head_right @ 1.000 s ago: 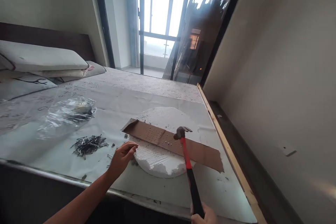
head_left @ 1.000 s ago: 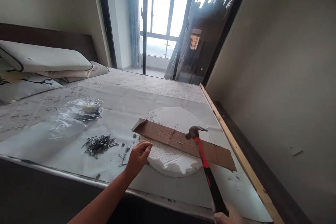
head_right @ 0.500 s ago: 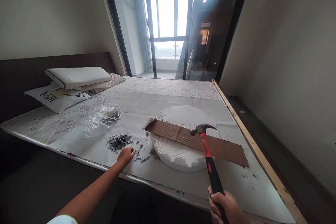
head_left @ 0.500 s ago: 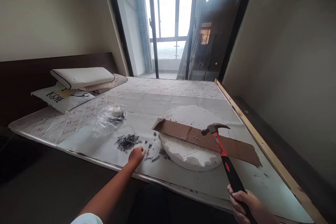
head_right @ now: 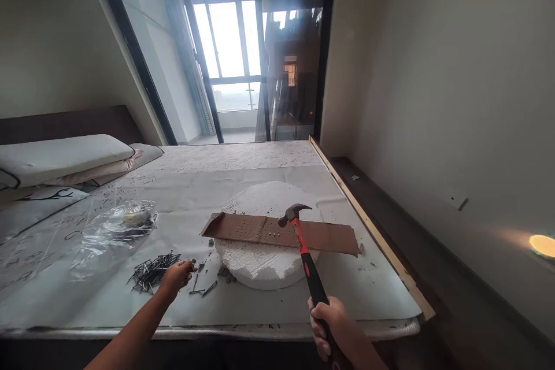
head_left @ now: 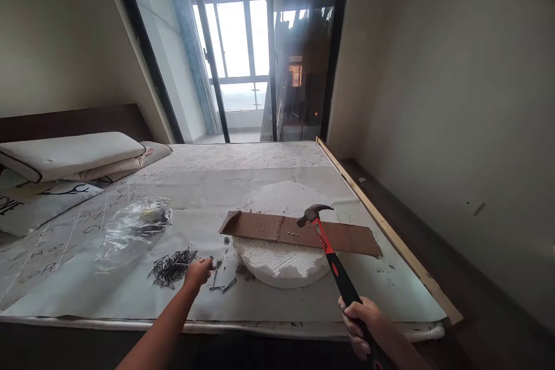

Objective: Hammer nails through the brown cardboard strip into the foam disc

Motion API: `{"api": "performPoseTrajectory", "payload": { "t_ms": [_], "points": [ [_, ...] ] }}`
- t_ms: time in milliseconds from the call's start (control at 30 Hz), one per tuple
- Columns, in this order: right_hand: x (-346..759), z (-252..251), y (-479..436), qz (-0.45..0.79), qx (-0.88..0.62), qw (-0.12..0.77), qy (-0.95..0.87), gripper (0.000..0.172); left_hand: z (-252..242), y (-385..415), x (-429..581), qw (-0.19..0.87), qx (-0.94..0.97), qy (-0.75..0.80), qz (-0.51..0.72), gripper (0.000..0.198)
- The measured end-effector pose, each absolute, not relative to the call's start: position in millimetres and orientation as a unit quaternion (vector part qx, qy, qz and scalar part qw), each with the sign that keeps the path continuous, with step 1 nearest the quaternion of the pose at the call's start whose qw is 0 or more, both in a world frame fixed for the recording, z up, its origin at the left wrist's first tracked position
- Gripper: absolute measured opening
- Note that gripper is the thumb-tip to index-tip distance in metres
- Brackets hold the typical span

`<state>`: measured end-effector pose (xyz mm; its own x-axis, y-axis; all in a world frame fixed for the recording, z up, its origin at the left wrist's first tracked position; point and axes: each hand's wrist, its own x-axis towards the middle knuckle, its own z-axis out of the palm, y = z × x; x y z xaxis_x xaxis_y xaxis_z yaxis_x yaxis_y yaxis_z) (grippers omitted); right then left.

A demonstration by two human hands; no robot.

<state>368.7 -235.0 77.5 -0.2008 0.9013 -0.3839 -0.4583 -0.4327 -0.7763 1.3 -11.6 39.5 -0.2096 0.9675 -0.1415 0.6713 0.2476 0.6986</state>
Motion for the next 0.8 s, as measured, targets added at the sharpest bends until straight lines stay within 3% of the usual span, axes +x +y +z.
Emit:
{"api": "performPoseTrajectory", "payload": {
  "t_ms": [167, 333, 467, 667, 800],
  "points": [
    [373, 87, -232, 0.702, -0.467, 0.483, -0.238, 0.017, 75, -28, 54, 0.523, 0.463, 0.581, 0.417, 0.034],
    [379, 101, -231, 0.683, -0.483, 0.504, -0.217, 0.015, 99, -36, 142, 0.556, 0.551, 0.467, 0.411, 0.049],
    [387, 106, -234, 0.674, -0.487, 0.51, -0.221, 0.014, 96, -31, 203, 0.516, 0.641, 0.431, 0.371, 0.042],
    [397, 106, -239, 0.673, -0.502, 0.489, -0.234, 0.012, 79, -9, 246, 0.302, 0.779, 0.418, 0.356, 0.029],
    [398, 108, -240, 0.663, -0.513, 0.488, -0.243, 0.01, 69, 1, 255, 0.256, 0.807, 0.417, 0.329, 0.023]
  ]
}}
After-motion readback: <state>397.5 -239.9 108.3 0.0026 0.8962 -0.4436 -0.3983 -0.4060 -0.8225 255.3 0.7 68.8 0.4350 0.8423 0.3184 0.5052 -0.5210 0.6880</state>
